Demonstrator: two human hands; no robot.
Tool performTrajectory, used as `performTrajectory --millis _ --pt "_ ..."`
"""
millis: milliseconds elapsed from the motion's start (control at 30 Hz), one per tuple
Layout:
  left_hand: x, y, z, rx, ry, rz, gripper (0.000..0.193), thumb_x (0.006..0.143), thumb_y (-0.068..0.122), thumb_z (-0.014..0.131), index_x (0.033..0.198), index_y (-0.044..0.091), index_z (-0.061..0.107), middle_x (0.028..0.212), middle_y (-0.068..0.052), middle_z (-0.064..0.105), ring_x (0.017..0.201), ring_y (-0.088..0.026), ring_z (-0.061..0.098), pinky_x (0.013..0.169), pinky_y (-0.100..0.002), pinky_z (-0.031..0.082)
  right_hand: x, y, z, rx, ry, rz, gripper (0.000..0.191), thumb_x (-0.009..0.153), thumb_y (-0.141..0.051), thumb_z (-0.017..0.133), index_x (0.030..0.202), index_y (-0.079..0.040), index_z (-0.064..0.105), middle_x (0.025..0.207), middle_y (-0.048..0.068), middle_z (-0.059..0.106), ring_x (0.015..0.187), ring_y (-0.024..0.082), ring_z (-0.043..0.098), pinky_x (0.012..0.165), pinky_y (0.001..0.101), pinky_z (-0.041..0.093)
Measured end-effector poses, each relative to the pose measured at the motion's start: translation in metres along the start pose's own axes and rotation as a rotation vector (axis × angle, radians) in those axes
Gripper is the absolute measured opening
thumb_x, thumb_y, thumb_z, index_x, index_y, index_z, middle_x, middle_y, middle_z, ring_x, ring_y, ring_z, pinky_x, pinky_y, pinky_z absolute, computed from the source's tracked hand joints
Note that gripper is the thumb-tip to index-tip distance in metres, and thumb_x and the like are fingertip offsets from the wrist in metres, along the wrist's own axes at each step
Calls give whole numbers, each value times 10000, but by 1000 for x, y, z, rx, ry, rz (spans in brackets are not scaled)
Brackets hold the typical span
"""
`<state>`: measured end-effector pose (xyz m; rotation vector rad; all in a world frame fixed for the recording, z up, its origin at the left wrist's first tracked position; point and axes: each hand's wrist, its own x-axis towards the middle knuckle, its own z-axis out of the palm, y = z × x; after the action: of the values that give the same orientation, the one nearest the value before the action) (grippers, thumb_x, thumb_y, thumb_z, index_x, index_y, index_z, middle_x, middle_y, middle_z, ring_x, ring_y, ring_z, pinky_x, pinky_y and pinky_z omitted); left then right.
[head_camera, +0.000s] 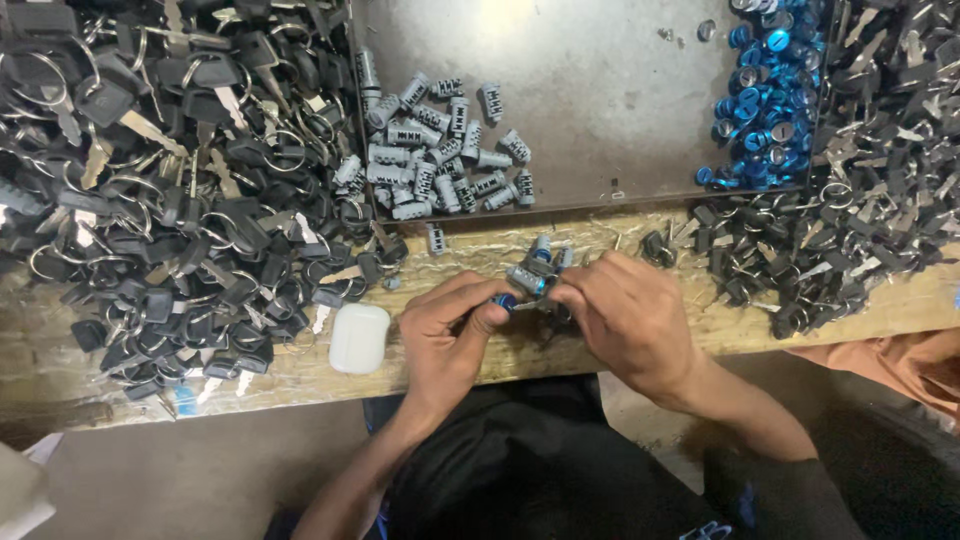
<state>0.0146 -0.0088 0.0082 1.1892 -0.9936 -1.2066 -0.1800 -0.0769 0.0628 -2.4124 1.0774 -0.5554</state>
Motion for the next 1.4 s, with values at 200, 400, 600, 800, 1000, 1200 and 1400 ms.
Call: performTrajectory --millis 200,400,600,800,1000,1200,1400 --pt "-6 7 -2 248 -17 56 137 921 23 729 1045 -35 719 770 -101 620 627 -182 555 586 -284 433 -2 -19 4 -286 57 -177 192 917 -103 768 953 54 664 669 71 505 567 229 515 493 378 415" --pt "-3 16 4 408 -27 236 189 878 -67 693 1065 -43 685 831 -133 633 661 -257 635 591 -317 493 0 -17 18 -188 184 -65 130 936 -72 731 968 22 646 728 72 522 631 231 551 550 367 448" --pt "4 14 6 416 -117 93 199 863 -92 667 1051 -45 714 821 -143 653 675 -281 684 605 -330 523 -4 -19 22 -273 221 -148 158 920 -55 750 964 49 638 720 68 514 609 216 539 511 360 427" --pt "-6 6 21 390 98 75 183 902 -57 685 1084 -56 693 863 -138 670 722 -261 708 635 -318 551 5 -13 29 -129 157 -153 205 891 -8 723 1060 67 636 781 84 532 658 239 547 573 374 465" --pt "1 7 12 527 102 164 239 855 -12 763 1093 -16 736 929 -143 688 760 -285 688 654 -354 541 26 47 -31 -6 12 122 401 869 18 714 1255 -91 720 826 80 626 667 218 618 583 341 477" --pt "4 9 6 589 47 262 216 858 22 783 1069 29 737 989 -118 694 830 -286 710 706 -372 568 75 142 -46 -396 199 274 107 1010 -86 763 1112 -56 777 886 162 672 730 319 648 655 412 494" --pt "0 13 3 702 59 262 271 856 55 802 1113 15 725 1049 -145 675 799 -281 696 644 -356 555 77 153 -27 -382 121 232 101 978 -103 720 1011 -8 727 924 179 698 791 361 671 690 429 516"
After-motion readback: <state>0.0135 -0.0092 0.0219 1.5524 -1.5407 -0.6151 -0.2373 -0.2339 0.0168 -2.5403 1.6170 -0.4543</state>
